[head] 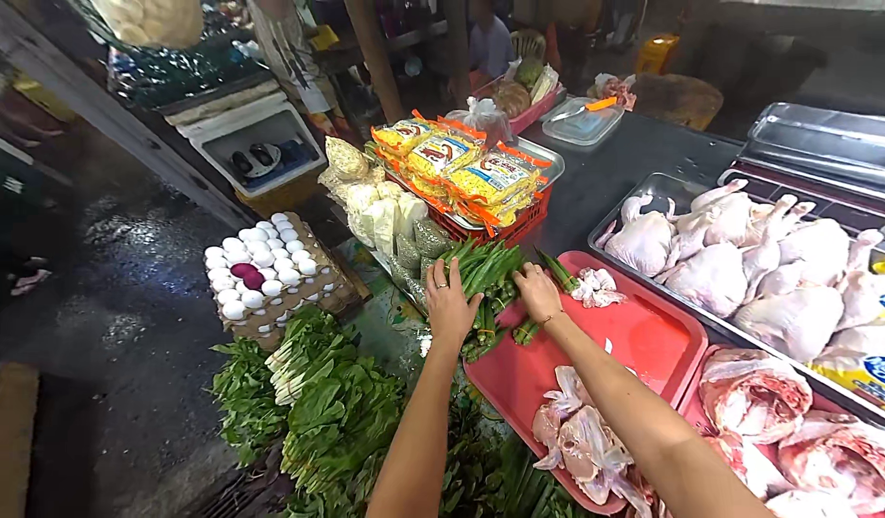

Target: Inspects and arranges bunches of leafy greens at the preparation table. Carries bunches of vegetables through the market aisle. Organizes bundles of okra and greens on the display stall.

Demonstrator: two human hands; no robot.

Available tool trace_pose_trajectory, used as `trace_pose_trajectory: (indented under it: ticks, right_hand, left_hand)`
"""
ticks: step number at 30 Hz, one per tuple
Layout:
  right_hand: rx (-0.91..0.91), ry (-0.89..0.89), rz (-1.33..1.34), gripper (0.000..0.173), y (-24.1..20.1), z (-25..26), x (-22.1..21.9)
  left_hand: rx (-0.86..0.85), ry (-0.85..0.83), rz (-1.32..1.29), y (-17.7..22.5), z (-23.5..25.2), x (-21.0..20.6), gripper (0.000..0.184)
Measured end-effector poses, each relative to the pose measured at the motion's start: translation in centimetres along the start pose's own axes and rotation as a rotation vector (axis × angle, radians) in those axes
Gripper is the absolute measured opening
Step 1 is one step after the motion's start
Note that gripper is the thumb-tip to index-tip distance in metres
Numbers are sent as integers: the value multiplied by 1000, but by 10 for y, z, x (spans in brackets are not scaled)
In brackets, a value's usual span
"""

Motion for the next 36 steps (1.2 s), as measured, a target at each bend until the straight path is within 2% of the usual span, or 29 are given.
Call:
trace_pose_trajectory:
  ticks: [2,7,10,12,14,17,20,24,26,28,30,32,34,36]
  right_hand:
    - [-119,-133,36,46,-3,3,-7]
    - [-83,-260,79,51,-4,-5,0]
    - [91,-363,-20,37,2,-30,14]
    - [270,-476,-83,42,7,-45,1]
    - [377,-513,-140,45,15,-54,-22]
    - [444,-456,-129,40,22,-57,-27]
    - [440,-347,68,39,8,-62,26]
    - [591,48,149,44,-36,-46,103]
    - [644,171,98,45,-63,-19,114]
    - [612,137,35,45,-84,11,99]
    - [548,-44,13,51,-94,32,75]
    - [497,-214,101,60,-97,38,67]
    - [467,-219,264,62,-86,34,82]
    - [405,-93,379,53,-55,36,99]
  left_hand:
    - [33,19,42,3,-2,-7,91]
    - [68,-42,182,4,-3,-20,103]
    - [43,-29,191,3,-7,-17,110]
    - [18,4,158,2,-13,-17,112]
    - [-11,79,94,1,-24,-18,107]
    - [-21,205,-52,8,-61,-10,82]
    - [-61,222,-77,15,-110,-15,60]
    - [-87,223,-46,15,-143,-48,56]
    - [-224,275,26,19,-138,-58,50]
    - [-404,264,175,25,-126,-61,45]
    - [-480,82,293,26,-109,-59,47]
    - [-498,-115,352,22,-94,-55,43]
    - [-538,-167,345,18,-87,-51,39]
    - [-587,-98,298,15,-86,-48,33]
Point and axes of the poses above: each hand's wrist, its own z-axis towards the middle knuckle, its own x-axis out of the back of the hand, y = z × x, the point moved 5 cm from there along z, towards the middle knuckle, and after that the axes turned 4 degrees about -x, right-handed, at the moved point
